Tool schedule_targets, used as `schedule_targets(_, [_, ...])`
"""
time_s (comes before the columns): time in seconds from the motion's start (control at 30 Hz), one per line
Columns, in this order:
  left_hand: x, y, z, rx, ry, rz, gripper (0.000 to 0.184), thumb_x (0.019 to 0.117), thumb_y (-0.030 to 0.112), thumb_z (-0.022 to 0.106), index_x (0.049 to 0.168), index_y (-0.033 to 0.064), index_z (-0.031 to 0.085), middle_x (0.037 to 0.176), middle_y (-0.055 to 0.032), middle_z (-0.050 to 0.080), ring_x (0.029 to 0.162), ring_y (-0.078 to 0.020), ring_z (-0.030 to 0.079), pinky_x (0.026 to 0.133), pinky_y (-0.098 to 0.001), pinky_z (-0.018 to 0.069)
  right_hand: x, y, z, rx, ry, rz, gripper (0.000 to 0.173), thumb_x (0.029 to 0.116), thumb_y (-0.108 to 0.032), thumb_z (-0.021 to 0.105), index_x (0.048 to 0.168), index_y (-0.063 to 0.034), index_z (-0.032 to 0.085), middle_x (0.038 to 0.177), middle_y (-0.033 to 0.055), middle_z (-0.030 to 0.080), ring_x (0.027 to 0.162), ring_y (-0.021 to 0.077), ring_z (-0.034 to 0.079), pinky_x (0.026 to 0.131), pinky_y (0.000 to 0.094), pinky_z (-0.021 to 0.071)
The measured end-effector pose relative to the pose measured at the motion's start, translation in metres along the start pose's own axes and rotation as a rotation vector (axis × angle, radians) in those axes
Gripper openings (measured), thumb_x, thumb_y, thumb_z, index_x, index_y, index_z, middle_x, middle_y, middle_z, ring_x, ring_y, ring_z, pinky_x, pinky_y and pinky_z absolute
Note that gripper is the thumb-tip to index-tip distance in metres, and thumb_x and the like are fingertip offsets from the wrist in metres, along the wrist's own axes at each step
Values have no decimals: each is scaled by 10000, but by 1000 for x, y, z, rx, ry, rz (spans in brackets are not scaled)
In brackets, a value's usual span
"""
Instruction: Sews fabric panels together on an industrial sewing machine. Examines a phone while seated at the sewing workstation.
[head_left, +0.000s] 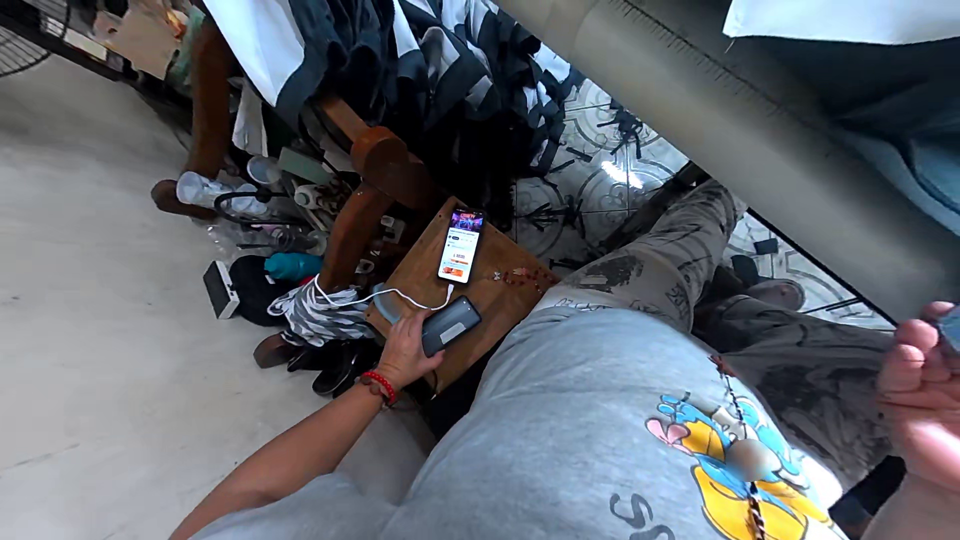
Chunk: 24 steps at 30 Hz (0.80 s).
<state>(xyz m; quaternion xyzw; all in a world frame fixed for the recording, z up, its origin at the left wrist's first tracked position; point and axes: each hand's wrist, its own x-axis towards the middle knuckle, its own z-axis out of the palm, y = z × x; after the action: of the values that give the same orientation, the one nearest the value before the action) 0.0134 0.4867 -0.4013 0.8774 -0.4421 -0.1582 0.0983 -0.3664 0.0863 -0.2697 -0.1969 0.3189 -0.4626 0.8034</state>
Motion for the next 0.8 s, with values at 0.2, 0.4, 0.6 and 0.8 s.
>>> schedule_targets(0.2, [11,-9,-13,-97,139,-96,830,749,329,816,1356,-139,498,1246,-324,638,1171,-506,615,1043,-637,447,-1,-2,0,31,-5,10,599,1102,-479,270,1243,4,595,1150,219,724,1025,305,744,892,388,628])
schedule_targets(0.4, [73,1,-19,-167,199,-770,864,850,333,820,1496,-32,378,1337,-263,616,1230,-425,609,1062,-595,453,-1,3,0,61,20,-17,578,1105,-458,268,1230,7,586,1183,224,705,1042,314,735,907,408,625])
schedule_targets(0.6, [97,-10,-2,-65,96,-824,874,864,383,799,1512,-9,364,1368,-257,602,1245,-404,611,1075,-573,451,-3,2,2,26,-43,-11,550,1104,-446,299,1211,-20,629,1159,222,723,1011,304,748,896,398,628])
schedule_targets(0.8, [79,-1,0,-78,-4,-689,910,856,431,806,1522,-5,366,1334,-278,622,1221,-468,611,1070,-668,414,-7,5,23,-69,57,-41,575,1112,-444,204,1142,-80,649,1060,147,766,941,257,769,827,376,649])
